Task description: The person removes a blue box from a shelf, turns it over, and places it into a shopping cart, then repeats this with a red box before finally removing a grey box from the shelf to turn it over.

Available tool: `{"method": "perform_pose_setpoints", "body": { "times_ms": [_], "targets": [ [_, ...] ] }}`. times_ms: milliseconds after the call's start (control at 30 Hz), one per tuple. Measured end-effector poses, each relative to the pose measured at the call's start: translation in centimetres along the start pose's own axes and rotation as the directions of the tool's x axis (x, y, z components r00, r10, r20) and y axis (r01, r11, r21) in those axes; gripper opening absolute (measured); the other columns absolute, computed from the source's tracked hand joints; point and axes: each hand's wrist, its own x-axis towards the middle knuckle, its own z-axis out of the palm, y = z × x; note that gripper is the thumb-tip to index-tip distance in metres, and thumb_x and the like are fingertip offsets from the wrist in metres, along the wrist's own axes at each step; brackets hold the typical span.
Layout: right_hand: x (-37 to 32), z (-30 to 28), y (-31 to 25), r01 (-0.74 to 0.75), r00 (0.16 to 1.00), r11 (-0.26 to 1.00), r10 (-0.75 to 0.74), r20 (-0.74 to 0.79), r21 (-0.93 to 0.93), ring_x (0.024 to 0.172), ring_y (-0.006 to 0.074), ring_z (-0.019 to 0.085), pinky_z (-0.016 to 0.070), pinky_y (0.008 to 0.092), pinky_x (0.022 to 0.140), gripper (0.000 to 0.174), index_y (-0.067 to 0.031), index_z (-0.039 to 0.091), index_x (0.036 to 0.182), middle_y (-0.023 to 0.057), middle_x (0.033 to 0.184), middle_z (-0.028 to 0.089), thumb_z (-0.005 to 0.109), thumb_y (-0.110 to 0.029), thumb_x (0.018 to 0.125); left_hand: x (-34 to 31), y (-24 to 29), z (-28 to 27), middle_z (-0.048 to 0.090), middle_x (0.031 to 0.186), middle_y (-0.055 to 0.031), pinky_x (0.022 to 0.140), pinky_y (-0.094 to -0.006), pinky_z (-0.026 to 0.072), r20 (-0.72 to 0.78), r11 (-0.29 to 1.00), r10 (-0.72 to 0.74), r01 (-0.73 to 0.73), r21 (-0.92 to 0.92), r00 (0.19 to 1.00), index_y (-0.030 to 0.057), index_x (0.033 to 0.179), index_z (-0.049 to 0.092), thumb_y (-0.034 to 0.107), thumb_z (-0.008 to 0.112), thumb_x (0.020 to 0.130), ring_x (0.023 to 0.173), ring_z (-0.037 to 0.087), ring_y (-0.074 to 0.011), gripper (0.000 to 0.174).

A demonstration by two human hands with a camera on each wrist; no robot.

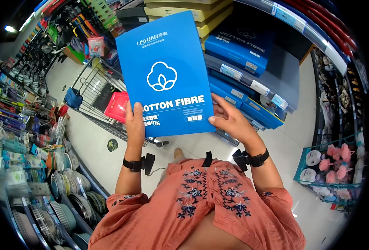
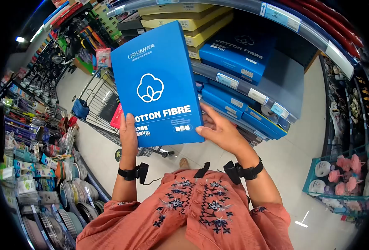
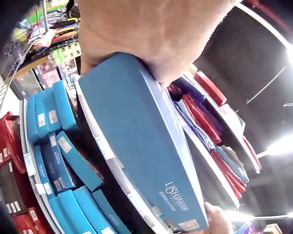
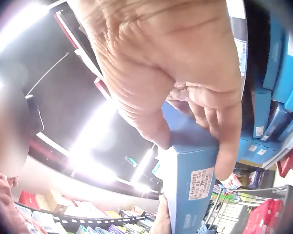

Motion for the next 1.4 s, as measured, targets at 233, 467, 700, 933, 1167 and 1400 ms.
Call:
{"method": "perform_pose_setpoints", "body": {
  "times_ms": [233, 467, 700, 933, 1167, 1400],
  "targets": [
    [-2.3, -1.0, 0.0, -0.083, 0.996, 0.995, 0.085, -0.035, 0.053, 0.106, 0.0158, 0.06, 0.0504, 0.0284, 0.079, 0.077, -0.0054, 0.028, 0.159, 0.0138, 0.129, 0.061, 0.066, -0.018, 0.092, -0.6, 2.5, 1.1, 0.061, 0.124, -0.0111, 0.094, -0.0271, 0.0489, 0.062, 0.998, 0.023, -0.026, 0.053, 0.998, -0.0038, 0.147, 0.043, 0.034, 0.047, 0.11, 0.109, 0.059, -0.0129, 0.053],
    [-4.1, -2.1, 1.7, -0.097, 0.994, 0.988, 0.103, -0.045, 0.124, 0.111, 0.0179, 0.061, 0.0526, 0.0291, 0.084, 0.076, -0.0065, 0.026, 0.16, 0.0154, 0.136, 0.058, 0.063, -0.016, 0.094, -0.7, 3.2, 2.5, 0.06, 0.13, -0.0126, 0.097, -0.0286, 0.0473, 0.135, 0.994, 0.062, -0.073, 0.083, 0.989, -0.0053, 0.149, 0.042, 0.028, 0.045, 0.11, 0.111, 0.059, -0.015, 0.051],
    [-6.2, -2.2, 1.1, -0.076, 0.994, 0.987, 0.086, -0.065, 0.143, 0.113, 0.0217, 0.063, 0.0579, 0.0333, 0.084, 0.076, -0.0055, 0.025, 0.159, 0.0165, 0.136, 0.057, 0.061, -0.017, 0.093, -1.7, 4.2, 3.8, 0.062, 0.126, -0.0131, 0.091, -0.0266, 0.0508, 0.224, 0.996, 0.06, -0.075, 0.058, 0.973, -0.005, 0.148, 0.042, 0.031, 0.046, 0.11, 0.106, 0.061, -0.0134, 0.053],
    [-8.7, -3.1, 1.1, -0.081, 0.977, 0.976, 0.119, -0.179, 0.203, 0.106, 0.0222, 0.066, 0.0598, 0.0335, 0.078, 0.075, -0.0019, 0.029, 0.156, 0.0166, 0.132, 0.06, 0.063, -0.017, 0.092, -1.2, 4.4, 6.4, 0.064, 0.119, -0.0102, 0.084, -0.0232, 0.0526, 0.365, 1.0, 0.012, -0.008, -0.012, 0.931, -0.0041, 0.146, 0.045, 0.032, 0.047, 0.11, 0.098, 0.063, -0.0096, 0.051],
    [-10.1, -4.1, 2.0, -0.052, 0.945, 0.954, 0.144, -0.295, 0.296, 0.106, 0.023, 0.068, 0.061, 0.0347, 0.075, 0.073, -0.0003, 0.032, 0.153, 0.0159, 0.134, 0.06, 0.065, -0.021, 0.092, 0.7, 2.7, 9.8, 0.066, 0.115, -0.0091, 0.08, -0.0227, 0.053, 0.426, 0.999, 0.025, -0.013, -0.031, 0.904, -0.004, 0.143, 0.048, 0.031, 0.047, 0.109, 0.093, 0.064, -0.0082, 0.049],
    [-9.8, -3.6, 2.6, 0.024, 0.918, 0.896, 0.156, -0.364, 0.444, 0.112, 0.0314, 0.066, 0.0632, 0.0494, 0.083, 0.079, -0.0052, 0.022, 0.158, 0.0217, 0.134, 0.056, 0.064, -0.021, 0.094, 3.0, 0.2, 12.6, 0.066, 0.118, -0.0111, 0.089, -0.0244, 0.0505, 0.549, 0.997, -0.023, 0.057, -0.044, 0.836, -0.0033, 0.142, 0.05, 0.041, 0.046, 0.109, 0.102, 0.062, -0.012, 0.056]
  ]
}}
